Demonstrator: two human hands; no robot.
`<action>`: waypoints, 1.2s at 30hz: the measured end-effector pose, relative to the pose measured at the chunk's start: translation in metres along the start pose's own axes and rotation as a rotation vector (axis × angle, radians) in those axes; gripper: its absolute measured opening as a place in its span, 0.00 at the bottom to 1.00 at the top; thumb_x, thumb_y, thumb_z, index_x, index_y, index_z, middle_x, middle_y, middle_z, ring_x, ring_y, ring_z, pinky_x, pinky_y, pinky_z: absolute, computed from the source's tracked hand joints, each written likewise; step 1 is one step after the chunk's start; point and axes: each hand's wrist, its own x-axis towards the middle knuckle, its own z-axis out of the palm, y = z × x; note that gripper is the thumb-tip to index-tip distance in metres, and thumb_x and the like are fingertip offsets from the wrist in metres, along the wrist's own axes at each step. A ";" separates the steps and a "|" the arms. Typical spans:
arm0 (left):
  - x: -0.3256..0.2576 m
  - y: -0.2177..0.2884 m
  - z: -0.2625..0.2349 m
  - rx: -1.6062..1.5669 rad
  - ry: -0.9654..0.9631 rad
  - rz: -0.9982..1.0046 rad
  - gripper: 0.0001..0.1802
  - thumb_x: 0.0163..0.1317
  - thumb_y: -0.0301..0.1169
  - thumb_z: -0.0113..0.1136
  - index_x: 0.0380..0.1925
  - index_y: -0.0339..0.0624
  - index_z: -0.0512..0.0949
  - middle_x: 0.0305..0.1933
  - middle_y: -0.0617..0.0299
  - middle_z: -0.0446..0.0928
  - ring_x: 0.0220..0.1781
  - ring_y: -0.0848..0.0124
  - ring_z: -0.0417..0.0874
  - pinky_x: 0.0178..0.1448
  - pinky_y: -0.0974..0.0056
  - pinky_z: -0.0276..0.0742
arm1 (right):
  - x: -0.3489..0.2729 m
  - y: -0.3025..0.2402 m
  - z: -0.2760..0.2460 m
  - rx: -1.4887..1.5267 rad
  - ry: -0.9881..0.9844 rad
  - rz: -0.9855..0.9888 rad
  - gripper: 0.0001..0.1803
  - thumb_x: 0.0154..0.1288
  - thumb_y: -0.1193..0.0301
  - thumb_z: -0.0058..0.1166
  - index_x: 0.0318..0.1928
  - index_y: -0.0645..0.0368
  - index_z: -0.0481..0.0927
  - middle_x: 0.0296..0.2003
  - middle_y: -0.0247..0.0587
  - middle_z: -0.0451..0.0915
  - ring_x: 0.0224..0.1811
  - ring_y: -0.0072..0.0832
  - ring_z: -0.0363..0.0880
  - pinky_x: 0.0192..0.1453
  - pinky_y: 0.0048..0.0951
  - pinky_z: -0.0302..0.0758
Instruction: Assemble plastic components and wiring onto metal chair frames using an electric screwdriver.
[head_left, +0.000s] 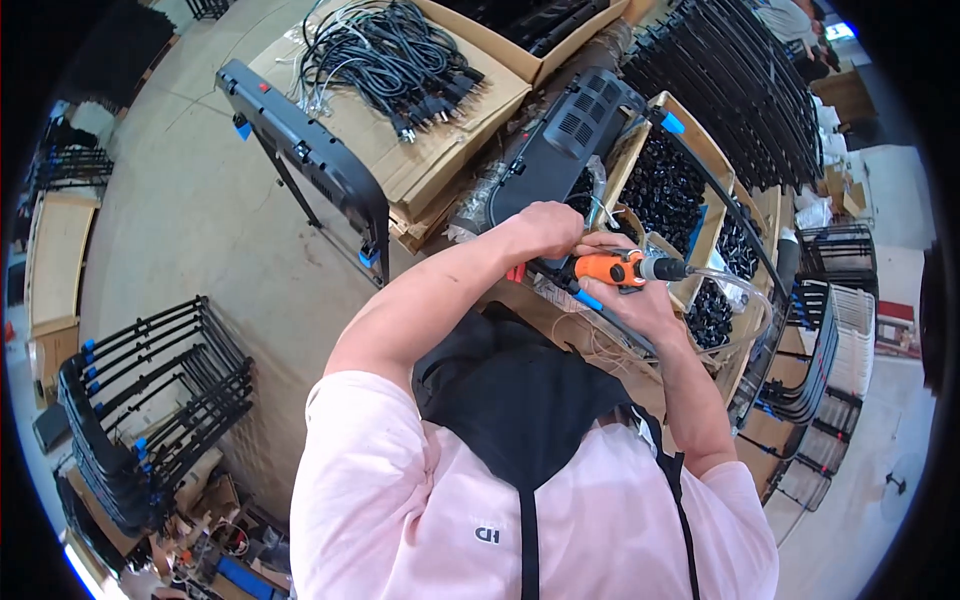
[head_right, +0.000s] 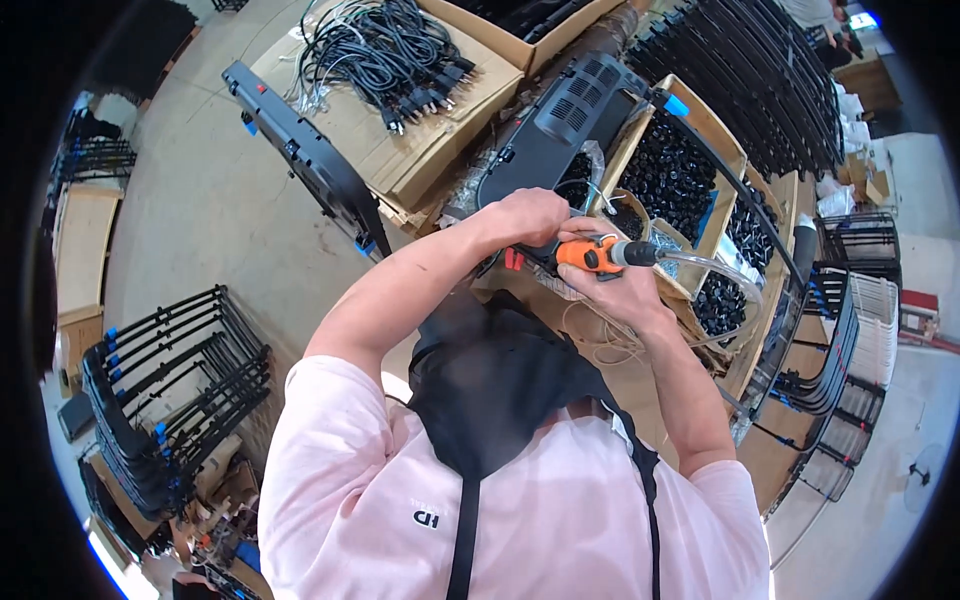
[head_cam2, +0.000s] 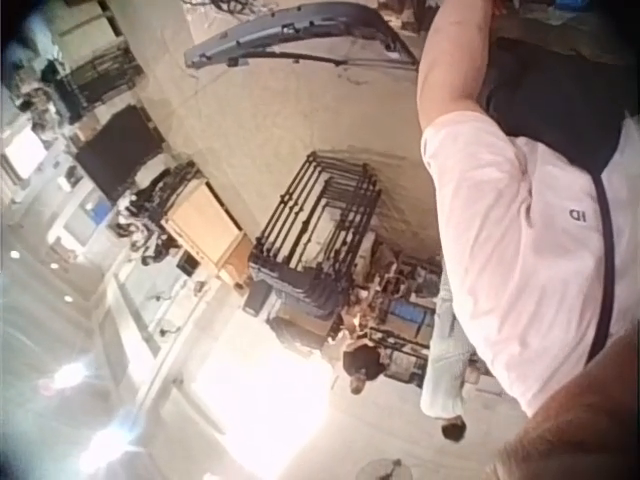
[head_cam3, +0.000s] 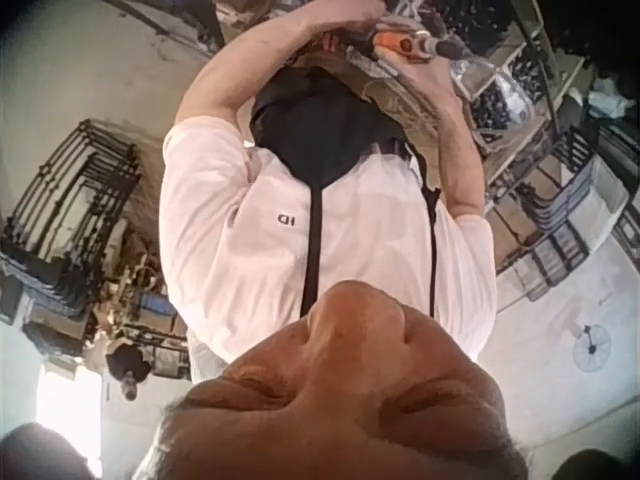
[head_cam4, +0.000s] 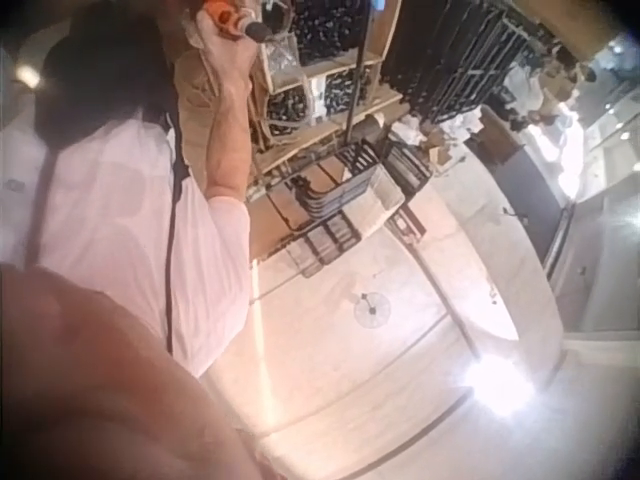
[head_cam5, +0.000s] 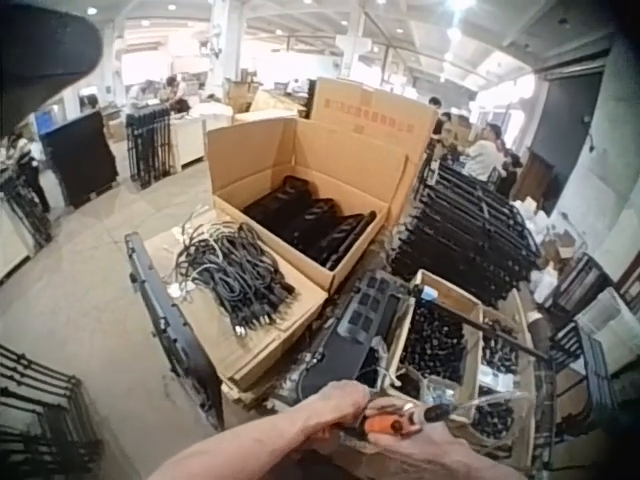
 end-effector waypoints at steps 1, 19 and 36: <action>0.002 0.002 -0.004 0.029 -0.035 0.015 0.11 0.57 0.28 0.70 0.40 0.42 0.91 0.44 0.47 0.90 0.50 0.48 0.91 0.51 0.49 0.87 | -0.001 -0.001 0.000 0.016 0.010 -0.017 0.31 0.62 0.74 0.72 0.65 0.64 0.77 0.57 0.44 0.86 0.63 0.30 0.83 0.72 0.36 0.77; 0.016 0.002 -0.003 -0.016 -0.099 -0.033 0.15 0.52 0.25 0.70 0.42 0.42 0.92 0.47 0.48 0.90 0.52 0.51 0.92 0.53 0.51 0.87 | 0.000 -0.011 0.010 -0.089 0.052 0.031 0.26 0.62 0.72 0.72 0.61 0.59 0.81 0.53 0.40 0.87 0.54 0.27 0.85 0.65 0.31 0.80; -0.110 -0.019 0.052 -1.827 0.456 -0.238 0.15 0.83 0.36 0.54 0.57 0.37 0.82 0.36 0.69 0.81 0.27 0.81 0.70 0.27 0.74 0.64 | -0.003 0.013 0.004 -0.114 -0.002 -0.105 0.26 0.60 0.73 0.73 0.60 0.57 0.83 0.50 0.39 0.88 0.52 0.26 0.88 0.61 0.29 0.83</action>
